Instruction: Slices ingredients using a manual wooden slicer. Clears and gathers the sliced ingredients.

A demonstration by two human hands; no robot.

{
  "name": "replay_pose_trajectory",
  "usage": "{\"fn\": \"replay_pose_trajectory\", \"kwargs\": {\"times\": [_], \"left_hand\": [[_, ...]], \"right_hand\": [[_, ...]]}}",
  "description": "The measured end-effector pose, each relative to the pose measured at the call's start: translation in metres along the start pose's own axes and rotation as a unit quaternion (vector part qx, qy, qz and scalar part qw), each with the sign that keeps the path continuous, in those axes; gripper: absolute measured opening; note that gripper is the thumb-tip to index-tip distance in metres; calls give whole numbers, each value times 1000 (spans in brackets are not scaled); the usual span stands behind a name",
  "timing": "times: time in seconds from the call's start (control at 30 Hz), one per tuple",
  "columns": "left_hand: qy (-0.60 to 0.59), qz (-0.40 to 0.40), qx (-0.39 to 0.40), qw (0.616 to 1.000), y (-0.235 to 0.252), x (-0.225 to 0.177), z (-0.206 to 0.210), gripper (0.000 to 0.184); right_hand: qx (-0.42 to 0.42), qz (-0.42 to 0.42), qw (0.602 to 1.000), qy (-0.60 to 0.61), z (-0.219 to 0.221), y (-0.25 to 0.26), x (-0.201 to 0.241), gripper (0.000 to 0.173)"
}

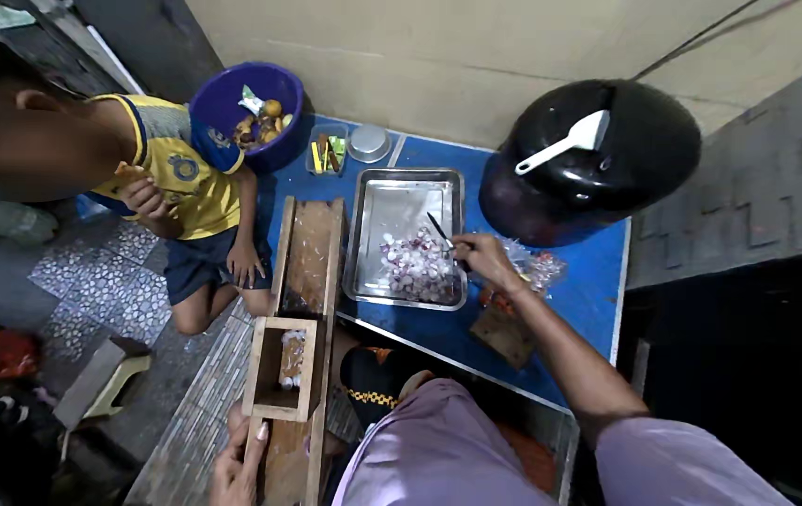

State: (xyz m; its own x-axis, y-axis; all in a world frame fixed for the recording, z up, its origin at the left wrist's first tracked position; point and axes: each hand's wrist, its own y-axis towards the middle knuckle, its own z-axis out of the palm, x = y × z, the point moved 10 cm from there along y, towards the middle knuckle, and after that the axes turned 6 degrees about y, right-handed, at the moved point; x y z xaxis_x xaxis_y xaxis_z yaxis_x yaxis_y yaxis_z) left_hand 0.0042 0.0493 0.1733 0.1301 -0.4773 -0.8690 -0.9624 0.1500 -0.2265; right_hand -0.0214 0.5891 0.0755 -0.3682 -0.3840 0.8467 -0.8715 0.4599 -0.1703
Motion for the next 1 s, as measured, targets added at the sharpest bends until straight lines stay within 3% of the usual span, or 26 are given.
{"fn": "replay_pose_trajectory", "kwargs": {"times": [0.13,0.23,0.33,0.57,0.67,0.8,0.9,1.0], "left_hand": [[3,-15,-22,1000,-10,0,-5,20],[4,-29,-33,999,-15,3,-8,21],[-6,-43,-39,998,-19,6,-10,21],[-10,-38,-41,998,-18,3,-12,22],[-11,-31,-37,999,-14,3,-9,23],[-6,-30,-27,999,-12,2,-6,23],[-11,-29,-24,999,-9,3,-5,22],[-12,-25,-13,1000,-6,1,-2,22]], "right_hand": [[-16,33,989,-143,43,56,-28,19],[36,130,966,-219,56,51,-24,24],[61,145,960,-232,65,48,-30,24],[152,26,946,-287,90,57,-31,15],[185,-36,931,-312,98,47,-23,22],[176,-120,919,-332,95,15,6,27],[108,-234,919,-299,80,-3,34,27],[78,-198,940,-268,59,28,31,33]]}}
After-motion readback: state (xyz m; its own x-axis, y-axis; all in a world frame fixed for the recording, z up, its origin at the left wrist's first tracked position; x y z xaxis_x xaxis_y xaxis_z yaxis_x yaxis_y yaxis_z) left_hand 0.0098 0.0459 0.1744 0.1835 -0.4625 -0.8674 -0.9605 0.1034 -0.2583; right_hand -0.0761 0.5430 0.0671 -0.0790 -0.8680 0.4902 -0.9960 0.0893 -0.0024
